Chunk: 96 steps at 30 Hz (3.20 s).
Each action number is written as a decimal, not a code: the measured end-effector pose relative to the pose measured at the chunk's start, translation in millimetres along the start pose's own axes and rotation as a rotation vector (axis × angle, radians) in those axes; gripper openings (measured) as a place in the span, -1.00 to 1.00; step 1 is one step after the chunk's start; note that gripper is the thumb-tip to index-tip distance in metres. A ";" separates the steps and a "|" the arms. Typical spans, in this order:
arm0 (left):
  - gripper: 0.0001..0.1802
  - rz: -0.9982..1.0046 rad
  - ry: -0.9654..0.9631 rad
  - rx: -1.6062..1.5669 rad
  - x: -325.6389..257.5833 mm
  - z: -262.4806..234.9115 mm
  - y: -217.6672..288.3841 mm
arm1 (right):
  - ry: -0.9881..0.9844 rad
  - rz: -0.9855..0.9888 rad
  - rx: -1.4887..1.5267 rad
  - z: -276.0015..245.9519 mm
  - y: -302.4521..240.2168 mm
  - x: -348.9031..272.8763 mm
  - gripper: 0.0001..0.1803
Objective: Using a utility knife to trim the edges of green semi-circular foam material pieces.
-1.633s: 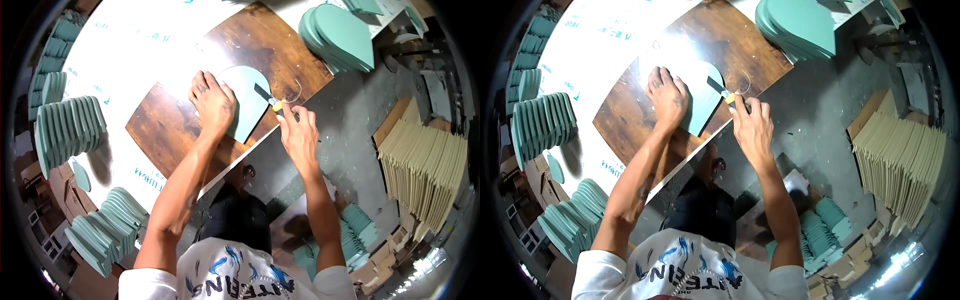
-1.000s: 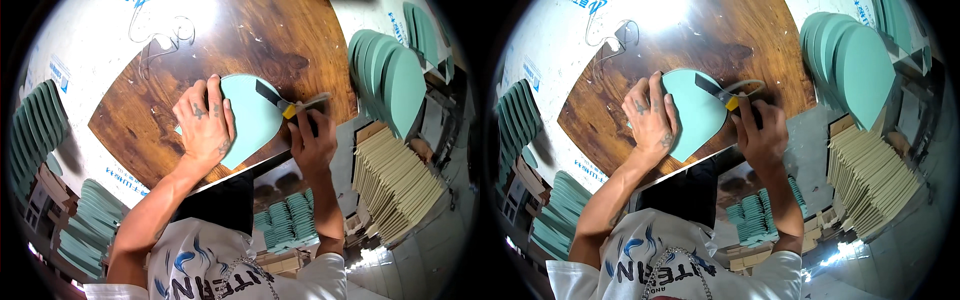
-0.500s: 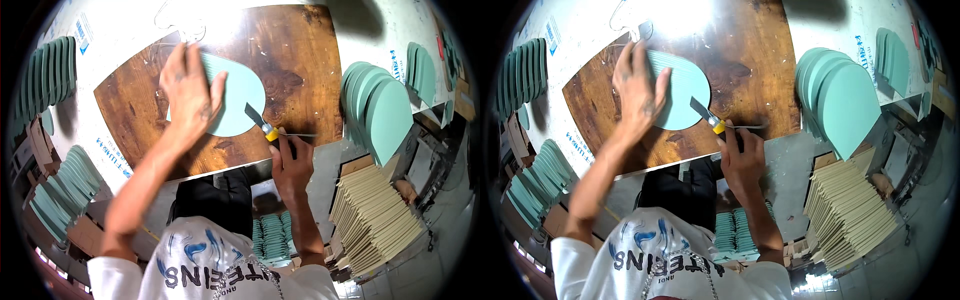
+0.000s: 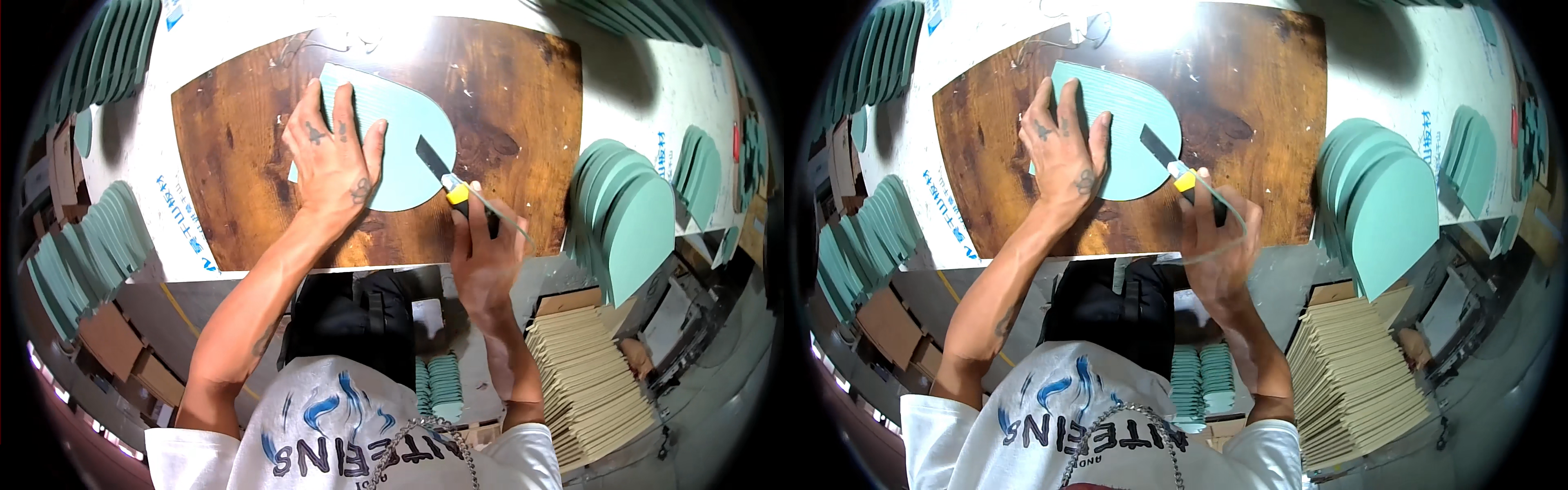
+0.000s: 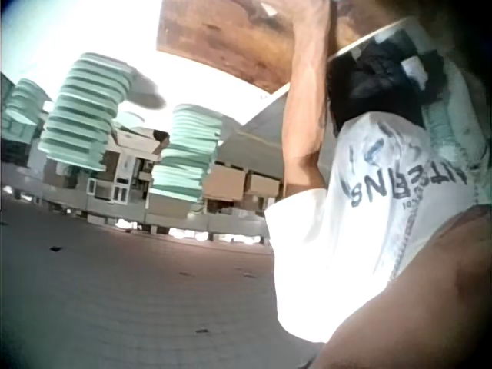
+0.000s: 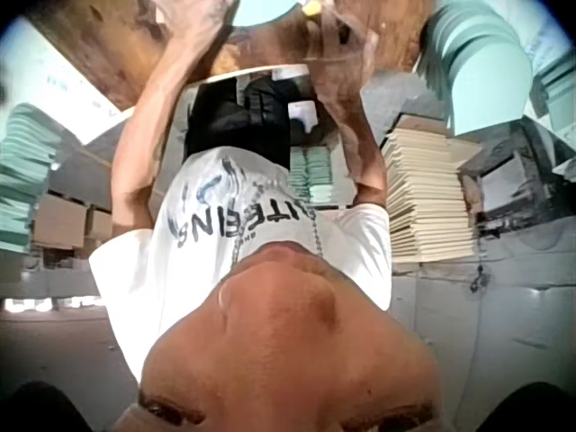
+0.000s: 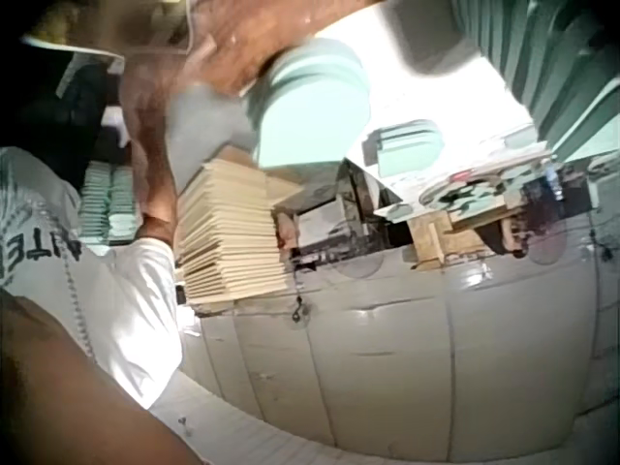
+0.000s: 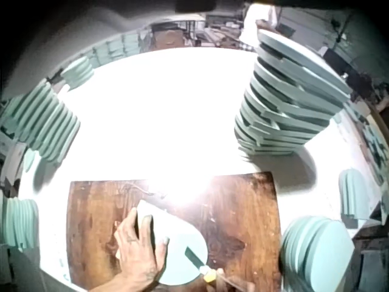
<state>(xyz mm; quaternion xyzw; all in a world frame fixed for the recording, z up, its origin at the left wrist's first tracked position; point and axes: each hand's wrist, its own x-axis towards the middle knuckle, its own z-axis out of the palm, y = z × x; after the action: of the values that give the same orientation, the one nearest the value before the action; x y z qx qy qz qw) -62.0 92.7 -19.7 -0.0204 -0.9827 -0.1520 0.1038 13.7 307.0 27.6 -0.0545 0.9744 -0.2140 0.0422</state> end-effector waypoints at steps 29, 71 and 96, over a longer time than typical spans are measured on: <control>-0.33 0.009 0.052 -0.003 0.4 6.1 -0.5 | 0.118 -0.418 -0.069 -6.4 41.0 109.1 -0.62; -0.62 -0.053 0.031 -0.168 6.2 -8.9 -8.4 | 0.278 -0.320 -0.122 19.6 1.6 186.9 -0.62; -0.28 0.590 -0.371 0.281 -23.6 -50.3 -36.5 | 0.452 1.002 0.187 119.0 -62.4 -248.1 -0.49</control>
<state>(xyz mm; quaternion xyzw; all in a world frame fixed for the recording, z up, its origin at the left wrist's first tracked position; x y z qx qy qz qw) -31.6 42.4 11.5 -0.3152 -0.9480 0.0270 -0.0351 277.6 232.5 -39.2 0.4668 0.8427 -0.2598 -0.0668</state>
